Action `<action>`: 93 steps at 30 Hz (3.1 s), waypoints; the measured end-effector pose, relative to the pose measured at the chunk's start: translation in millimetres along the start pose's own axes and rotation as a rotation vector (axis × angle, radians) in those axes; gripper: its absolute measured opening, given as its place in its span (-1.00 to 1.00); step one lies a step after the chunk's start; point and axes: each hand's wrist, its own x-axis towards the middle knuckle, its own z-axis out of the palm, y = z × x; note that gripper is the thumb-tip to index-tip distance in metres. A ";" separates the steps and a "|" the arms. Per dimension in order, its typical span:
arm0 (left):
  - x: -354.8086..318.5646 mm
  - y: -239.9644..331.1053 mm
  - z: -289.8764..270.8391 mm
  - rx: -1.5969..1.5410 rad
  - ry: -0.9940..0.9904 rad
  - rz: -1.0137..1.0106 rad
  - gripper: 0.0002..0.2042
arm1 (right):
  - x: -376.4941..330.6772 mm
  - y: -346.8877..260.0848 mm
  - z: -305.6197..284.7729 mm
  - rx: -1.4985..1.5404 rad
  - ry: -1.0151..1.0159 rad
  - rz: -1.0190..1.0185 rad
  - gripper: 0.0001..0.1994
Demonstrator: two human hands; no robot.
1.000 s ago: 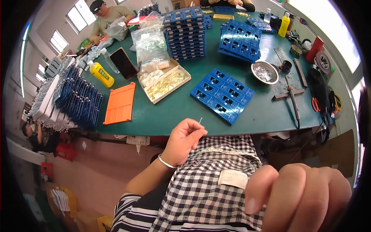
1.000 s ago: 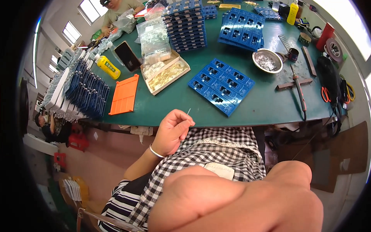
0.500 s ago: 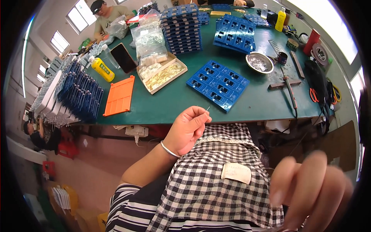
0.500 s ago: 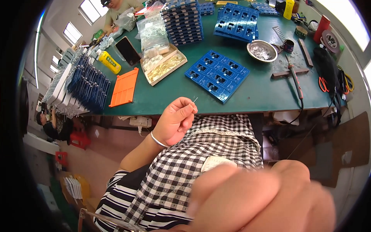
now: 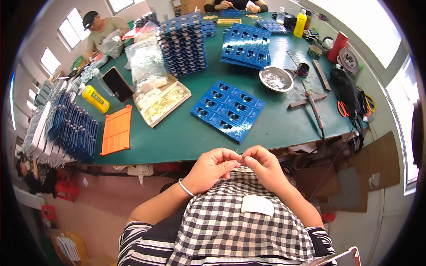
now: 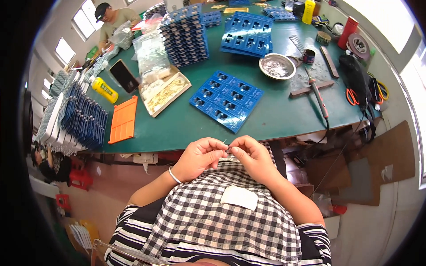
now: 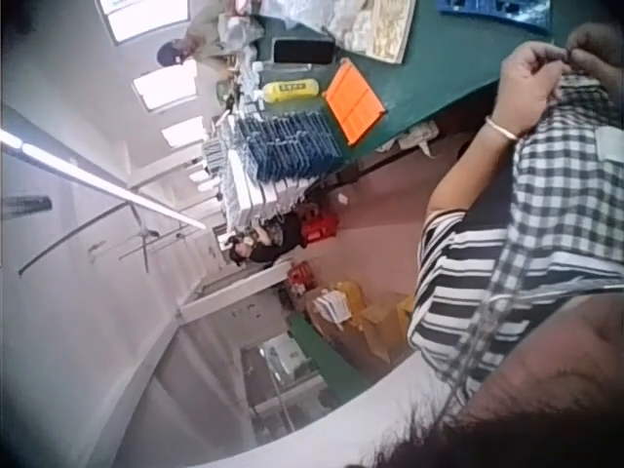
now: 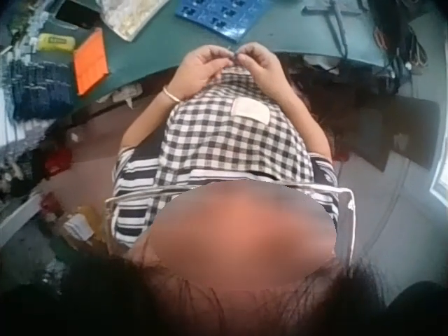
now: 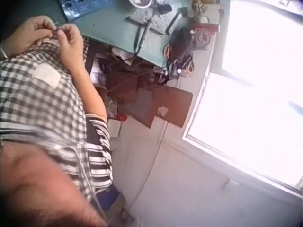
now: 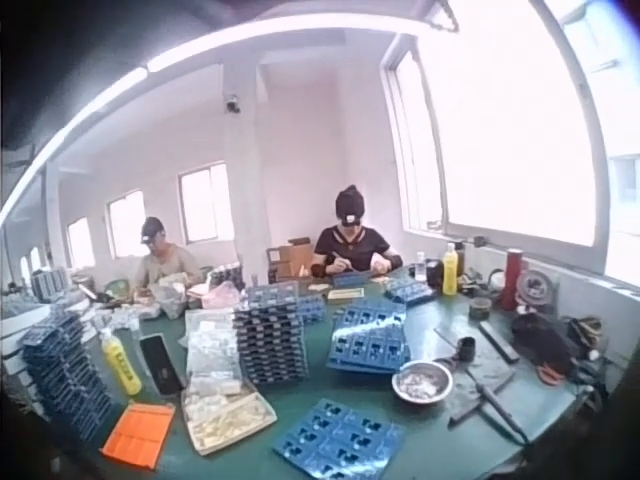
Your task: The person inserts metal components into slots on a circuit board by hand and then solders them onto the board using a soldering iron and solder wire.
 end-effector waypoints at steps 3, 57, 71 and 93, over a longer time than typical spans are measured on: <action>7.7 0.0 -1.4 0.061 -0.037 0.018 -0.85 | 6.3 3.9 -1.4 0.004 0.011 0.021 -0.87; 81.6 3.6 -114.6 0.176 0.227 0.109 -0.90 | 136.2 7.9 3.2 -1.358 0.002 -0.495 -0.84; 81.3 6.1 -98.9 0.090 0.008 -0.053 -0.70 | 125.9 -11.6 5.4 -0.819 -0.081 -0.234 -0.76; 92.6 10.9 -85.6 1.285 0.054 0.600 -0.66 | 129.4 -9.8 -18.2 -0.780 0.040 -0.201 -0.80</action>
